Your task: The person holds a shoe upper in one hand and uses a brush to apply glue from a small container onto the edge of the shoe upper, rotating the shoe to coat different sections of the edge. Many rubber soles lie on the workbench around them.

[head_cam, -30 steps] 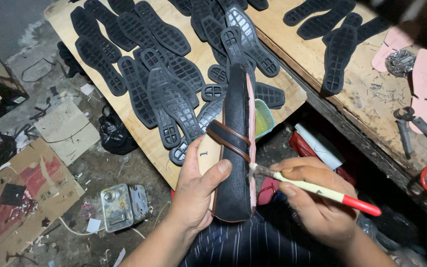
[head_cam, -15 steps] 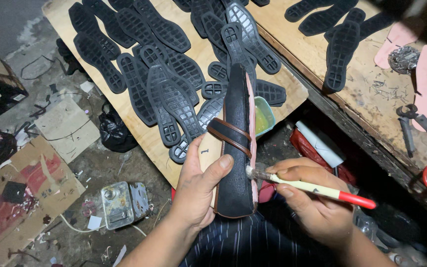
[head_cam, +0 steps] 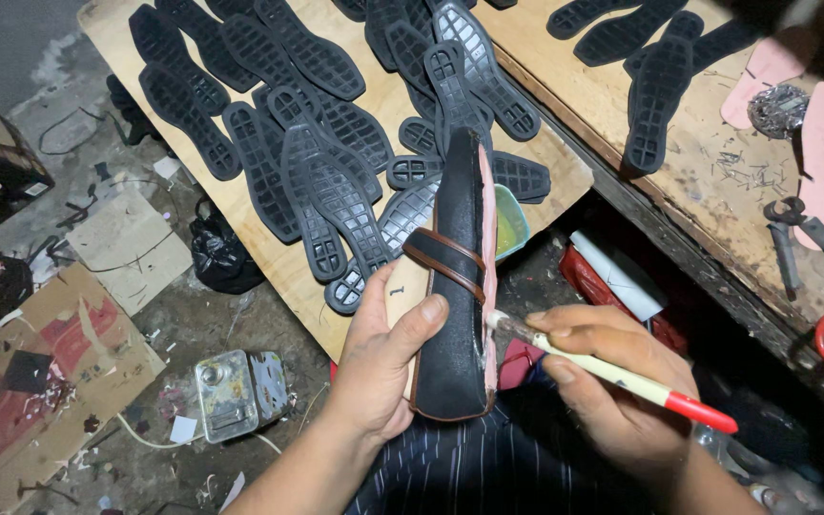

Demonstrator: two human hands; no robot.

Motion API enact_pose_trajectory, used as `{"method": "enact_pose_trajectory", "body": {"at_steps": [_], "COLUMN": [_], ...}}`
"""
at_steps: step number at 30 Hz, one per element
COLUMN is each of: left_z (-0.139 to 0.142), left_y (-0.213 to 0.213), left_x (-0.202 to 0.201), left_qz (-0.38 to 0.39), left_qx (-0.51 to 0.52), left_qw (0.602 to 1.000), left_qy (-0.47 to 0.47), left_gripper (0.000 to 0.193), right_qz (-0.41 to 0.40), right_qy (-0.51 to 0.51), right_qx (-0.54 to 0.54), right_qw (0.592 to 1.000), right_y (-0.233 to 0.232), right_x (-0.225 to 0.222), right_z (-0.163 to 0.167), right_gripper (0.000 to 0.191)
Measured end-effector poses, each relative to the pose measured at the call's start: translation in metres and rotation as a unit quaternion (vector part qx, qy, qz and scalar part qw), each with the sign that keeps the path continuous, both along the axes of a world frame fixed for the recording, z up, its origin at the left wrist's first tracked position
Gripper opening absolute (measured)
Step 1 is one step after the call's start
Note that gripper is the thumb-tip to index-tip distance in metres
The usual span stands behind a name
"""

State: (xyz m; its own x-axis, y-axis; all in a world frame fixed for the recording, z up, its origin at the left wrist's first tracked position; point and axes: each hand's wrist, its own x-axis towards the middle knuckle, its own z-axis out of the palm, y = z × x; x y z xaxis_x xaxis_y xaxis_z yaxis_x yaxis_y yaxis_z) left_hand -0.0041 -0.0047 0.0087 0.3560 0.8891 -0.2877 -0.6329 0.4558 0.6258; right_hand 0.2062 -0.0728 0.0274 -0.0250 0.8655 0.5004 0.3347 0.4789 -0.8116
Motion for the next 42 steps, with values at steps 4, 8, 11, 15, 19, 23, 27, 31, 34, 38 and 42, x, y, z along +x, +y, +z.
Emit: {"method": "enact_pose_trajectory", "body": {"at_steps": [4, 8, 11, 15, 19, 23, 27, 31, 34, 38, 42], "left_z": [0.000, 0.002, 0.003, 0.004, 0.003, 0.002, 0.003, 0.005, 0.006, 0.007, 0.006], "left_y": [-0.001, 0.000, 0.001, 0.002, 0.002, 0.003, 0.005, 0.005, 0.003, 0.002, 0.003], "left_x": [0.003, 0.003, 0.003, 0.003, 0.003, 0.003, 0.002, 0.002, 0.002, 0.004, 0.004], "left_qz": [0.002, 0.007, 0.013, 0.012, 0.014, 0.017, 0.015, 0.008, -0.006, -0.001, 0.001], "left_qx": [0.021, 0.013, 0.006, 0.007, 0.003, -0.002, -0.044, -0.023, -0.001, -0.008, -0.041], "left_qw": [1.000, 1.000, 1.000, 1.000, 1.000, 1.000, 0.999, 1.000, 1.000, 1.000, 0.999], "left_qy": [0.015, 0.014, 0.008, 0.008, -0.004, -0.004, 0.017, 0.005, -0.012, 0.002, 0.023], "left_gripper": [0.074, 0.073, 0.072, 0.071, 0.072, 0.072, 0.072, 0.069, 0.066, 0.066, 0.067], "right_qz": [-0.026, 0.009, 0.025, 0.031, 0.041, 0.050, 0.069, 0.073, 0.032, 0.031, 0.044], "right_qy": [-0.065, -0.004, 0.019, 0.016, 0.023, 0.027, 0.019, 0.079, 0.045, 0.054, 0.061], "right_qx": [0.019, -0.015, -0.034, -0.040, -0.034, -0.050, -0.047, -0.054, -0.030, -0.041, -0.044], "right_qw": [0.997, 1.000, 0.999, 0.999, 0.998, 0.997, 0.996, 0.993, 0.998, 0.997, 0.996], "right_y": [0.005, 0.006, 0.003, 0.001, -0.001, -0.004, -0.006, -0.005, -0.002, 0.001, 0.001], "right_x": [-0.002, -0.003, -0.002, 0.000, 0.001, 0.002, 0.005, 0.004, 0.001, -0.001, -0.001], "right_z": [0.004, 0.003, -0.001, -0.005, -0.008, -0.010, -0.009, -0.009, -0.009, -0.008, -0.007], "right_gripper": [0.020, 0.017, 0.016, 0.017, 0.019, 0.020, 0.021, 0.020, 0.020, 0.019, 0.019]}}
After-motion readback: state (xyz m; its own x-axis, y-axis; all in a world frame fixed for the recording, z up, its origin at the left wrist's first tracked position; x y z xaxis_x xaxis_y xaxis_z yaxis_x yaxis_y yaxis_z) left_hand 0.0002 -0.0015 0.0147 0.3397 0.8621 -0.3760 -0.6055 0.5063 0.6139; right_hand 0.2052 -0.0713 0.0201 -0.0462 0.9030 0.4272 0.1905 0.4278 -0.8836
